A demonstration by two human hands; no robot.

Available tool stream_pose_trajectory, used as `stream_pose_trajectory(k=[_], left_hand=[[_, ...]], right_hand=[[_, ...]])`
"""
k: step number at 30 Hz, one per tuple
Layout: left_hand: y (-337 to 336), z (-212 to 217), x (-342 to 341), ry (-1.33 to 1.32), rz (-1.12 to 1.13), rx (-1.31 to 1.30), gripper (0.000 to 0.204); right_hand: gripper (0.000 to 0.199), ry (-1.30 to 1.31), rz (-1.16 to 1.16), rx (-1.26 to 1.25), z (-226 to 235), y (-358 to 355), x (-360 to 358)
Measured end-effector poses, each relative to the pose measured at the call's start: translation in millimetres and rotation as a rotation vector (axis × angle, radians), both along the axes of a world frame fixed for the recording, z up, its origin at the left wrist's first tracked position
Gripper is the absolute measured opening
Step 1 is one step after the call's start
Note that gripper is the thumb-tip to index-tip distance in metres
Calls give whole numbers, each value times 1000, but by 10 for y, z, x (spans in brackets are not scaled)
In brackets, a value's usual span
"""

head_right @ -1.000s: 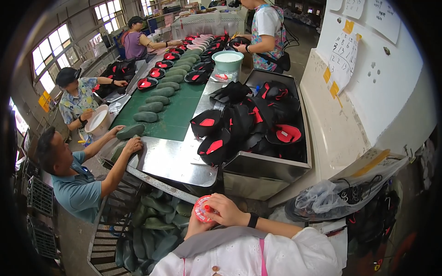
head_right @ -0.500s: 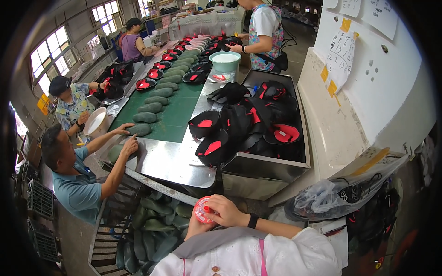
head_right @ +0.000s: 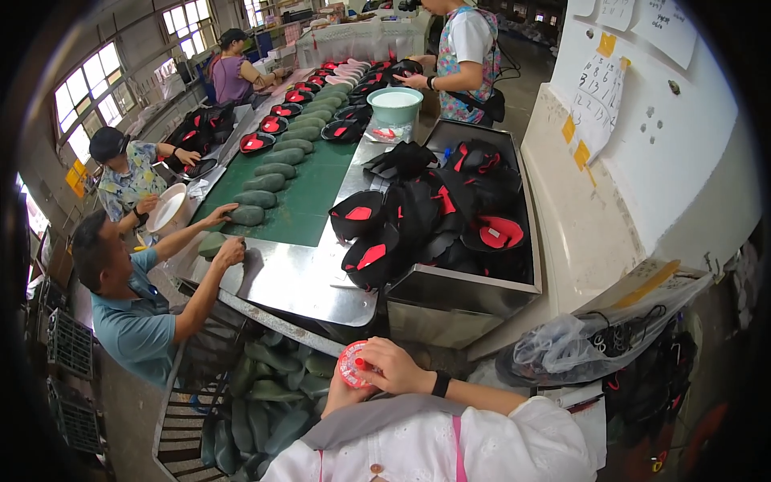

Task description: Sort and arrange shoe uppers and green shoe lasts at an assembly line workstation.

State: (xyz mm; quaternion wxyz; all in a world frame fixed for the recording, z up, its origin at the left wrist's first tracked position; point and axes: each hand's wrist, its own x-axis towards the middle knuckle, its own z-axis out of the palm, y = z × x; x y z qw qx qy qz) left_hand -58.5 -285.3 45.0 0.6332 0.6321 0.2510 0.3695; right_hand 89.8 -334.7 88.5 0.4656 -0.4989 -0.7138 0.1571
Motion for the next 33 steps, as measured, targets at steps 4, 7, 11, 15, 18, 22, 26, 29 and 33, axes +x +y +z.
stream_pose_trajectory(k=[4,7,11,15,18,22,26,29,33], left_hand=[[-17,-21,8,-26,2,-47,60],[9,-177,-37,10,-87,-15,66],[18,-227,-76,80,-173,43,74],[-30,-37,-2,44,-80,46,61],[-35,-170,-28,39,-66,-8,63],[-79,-234,-89,8,-16,-60,64],[-86,-168,-190,26,3,-75,64],[-61,-51,-220,9,-12,-76,64],[-65,-45,-251,8,13,-61,64]], right_hand=[[23,-7,-8,2,-20,-11,5],[23,-19,-28,11,-31,-45,-4],[23,-16,-53,-6,-39,-117,-11],[24,-19,-67,-8,-57,-147,-3],[23,-19,-54,-19,-46,-137,-17],[23,-16,-25,8,-31,-70,-66],[22,34,1,-1,-59,-31,-137],[21,58,22,-14,-60,31,-162],[19,58,48,-38,-85,58,-182]])
